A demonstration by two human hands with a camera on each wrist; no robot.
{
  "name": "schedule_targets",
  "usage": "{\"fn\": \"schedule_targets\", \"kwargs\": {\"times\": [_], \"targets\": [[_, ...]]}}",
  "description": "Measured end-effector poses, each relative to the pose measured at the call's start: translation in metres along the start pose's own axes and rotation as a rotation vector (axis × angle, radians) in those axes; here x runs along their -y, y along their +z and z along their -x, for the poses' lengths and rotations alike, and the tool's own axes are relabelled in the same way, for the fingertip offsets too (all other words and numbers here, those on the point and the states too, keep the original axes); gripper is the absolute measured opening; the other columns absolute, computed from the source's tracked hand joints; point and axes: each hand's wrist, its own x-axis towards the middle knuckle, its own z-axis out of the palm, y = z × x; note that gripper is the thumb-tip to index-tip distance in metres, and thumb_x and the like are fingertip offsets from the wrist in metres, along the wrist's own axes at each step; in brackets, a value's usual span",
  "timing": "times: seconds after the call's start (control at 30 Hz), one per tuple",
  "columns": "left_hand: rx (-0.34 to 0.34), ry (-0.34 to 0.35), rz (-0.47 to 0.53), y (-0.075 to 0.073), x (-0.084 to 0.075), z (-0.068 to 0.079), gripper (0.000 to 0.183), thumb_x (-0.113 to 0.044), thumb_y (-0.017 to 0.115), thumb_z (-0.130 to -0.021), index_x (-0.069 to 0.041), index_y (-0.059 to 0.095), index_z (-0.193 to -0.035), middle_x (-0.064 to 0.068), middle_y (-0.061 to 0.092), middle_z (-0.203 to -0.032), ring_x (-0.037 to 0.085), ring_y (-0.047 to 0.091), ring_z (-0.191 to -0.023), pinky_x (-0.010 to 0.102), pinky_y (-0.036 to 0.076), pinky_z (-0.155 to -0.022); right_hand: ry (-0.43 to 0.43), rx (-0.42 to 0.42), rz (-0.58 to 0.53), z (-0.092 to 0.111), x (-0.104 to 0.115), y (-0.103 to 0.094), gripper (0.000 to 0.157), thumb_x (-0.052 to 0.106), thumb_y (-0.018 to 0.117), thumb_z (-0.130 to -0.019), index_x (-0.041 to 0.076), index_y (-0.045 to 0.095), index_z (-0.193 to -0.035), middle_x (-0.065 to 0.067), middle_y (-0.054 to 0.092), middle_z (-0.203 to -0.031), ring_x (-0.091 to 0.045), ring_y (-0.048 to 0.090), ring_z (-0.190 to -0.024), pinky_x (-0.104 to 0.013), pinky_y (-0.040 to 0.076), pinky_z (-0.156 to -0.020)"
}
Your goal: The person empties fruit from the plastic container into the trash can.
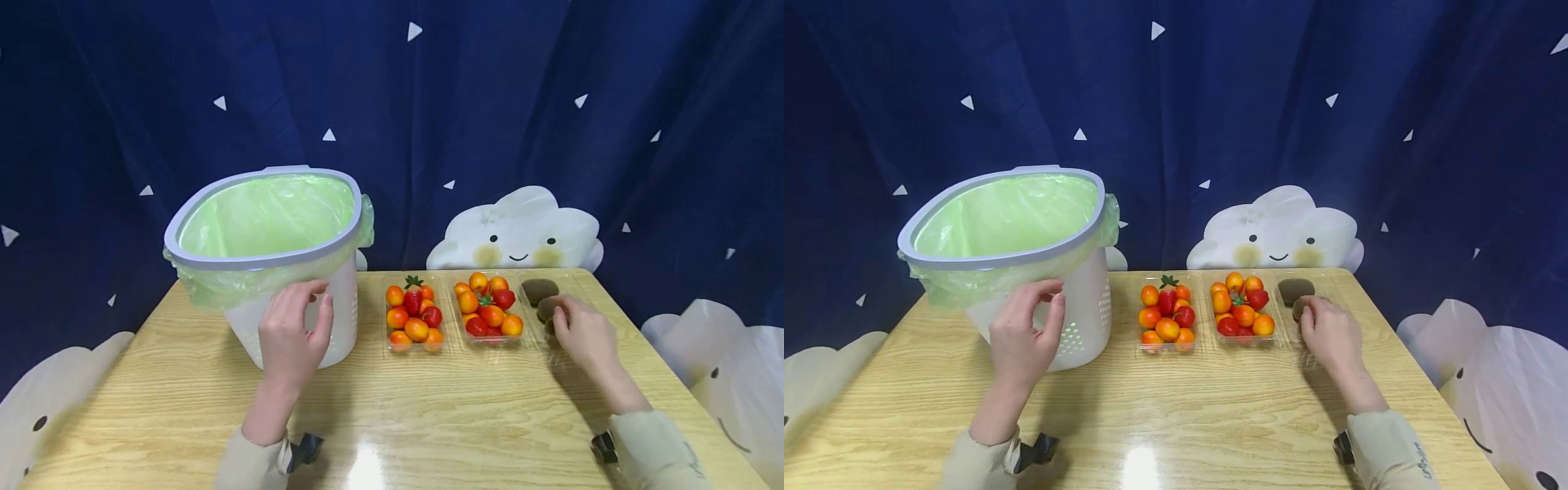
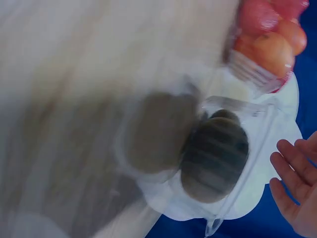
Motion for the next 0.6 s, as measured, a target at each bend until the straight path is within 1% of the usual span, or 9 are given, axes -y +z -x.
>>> {"fn": "schedule_targets", "kwargs": {"times": [0.13, 0.23, 0.33, 0.5, 0.6], "targets": [[-0.081, 0.026, -0.026, -0.011, -0.001, -0.008, 0.019, -0.014, 0.05, -0.075, -0.002, 0.063, -0.082, 0.006, 0.06, -0.073, 0.021, 0.052, -0.063, 0.033, 0.039, -0.058, -0.031, -0.017, 0.005, 0.003, -0.008, 0.002, 0.021, 0.01, 0.048, -0.079, 0.004, 0.061, -0.094, -0.016, 0.06, -0.091, -0.034, 0.055, -0.074, -0.046, 0.039, -0.055], [-0.148, 0.026, -0.01, -0.018, 0.001, -0.014, 0.02, -0.014, 0.049, -0.075, 0.0, 0.063, -0.081, 0.008, 0.061, -0.073, 0.023, 0.053, -0.065, 0.033, 0.039, -0.059, -0.021, -0.038, -0.009, 0.004, -0.015, 0.003, 0.021, 0.009, 0.048, -0.079, 0.003, 0.061, -0.095, -0.016, 0.059, -0.091, -0.034, 0.054, -0.077, -0.046, 0.038, -0.057], [-0.217, 0.016, 0.004, -0.023, 0.004, -0.019, 0.021, -0.014, 0.049, -0.074, 0.001, 0.063, -0.079, 0.01, 0.061, -0.075, 0.026, 0.052, -0.067, 0.034, 0.038, -0.062, 0.001, -0.044, -0.021, 0.003, -0.022, 0.003, 0.021, 0.008, 0.048, -0.079, 0.003, 0.06, -0.095, -0.018, 0.058, -0.09, -0.035, 0.052, -0.079, -0.046, 0.037, -0.06], [-0.328, -0.001, -0.018, -0.033, 0.006, -0.029, 0.022, -0.015, 0.048, -0.073, 0.001, 0.063, -0.078, 0.013, 0.061, -0.077, 0.03, 0.05, -0.071, 0.036, 0.036, -0.064, 0.012, -0.055, -0.012, -0.001, -0.035, 0.002, 0.023, 0.007, 0.047, -0.079, 0.002, 0.06, -0.096, -0.019, 0.058, -0.092, -0.037, 0.051, -0.084, -0.047, 0.036, -0.065], [-0.371, -0.023, -0.031, -0.039, 0.007, -0.036, 0.024, -0.015, 0.048, -0.072, 0.002, 0.064, -0.08, 0.013, 0.061, -0.082, 0.031, 0.051, -0.076, 0.037, 0.035, -0.067, 0.035, -0.018, -0.012, -0.004, -0.041, 0.0, 0.025, 0.007, 0.046, -0.079, 0.002, 0.059, -0.1, -0.019, 0.056, -0.098, -0.039, 0.048, -0.087, -0.049, 0.035, -0.07]]}}
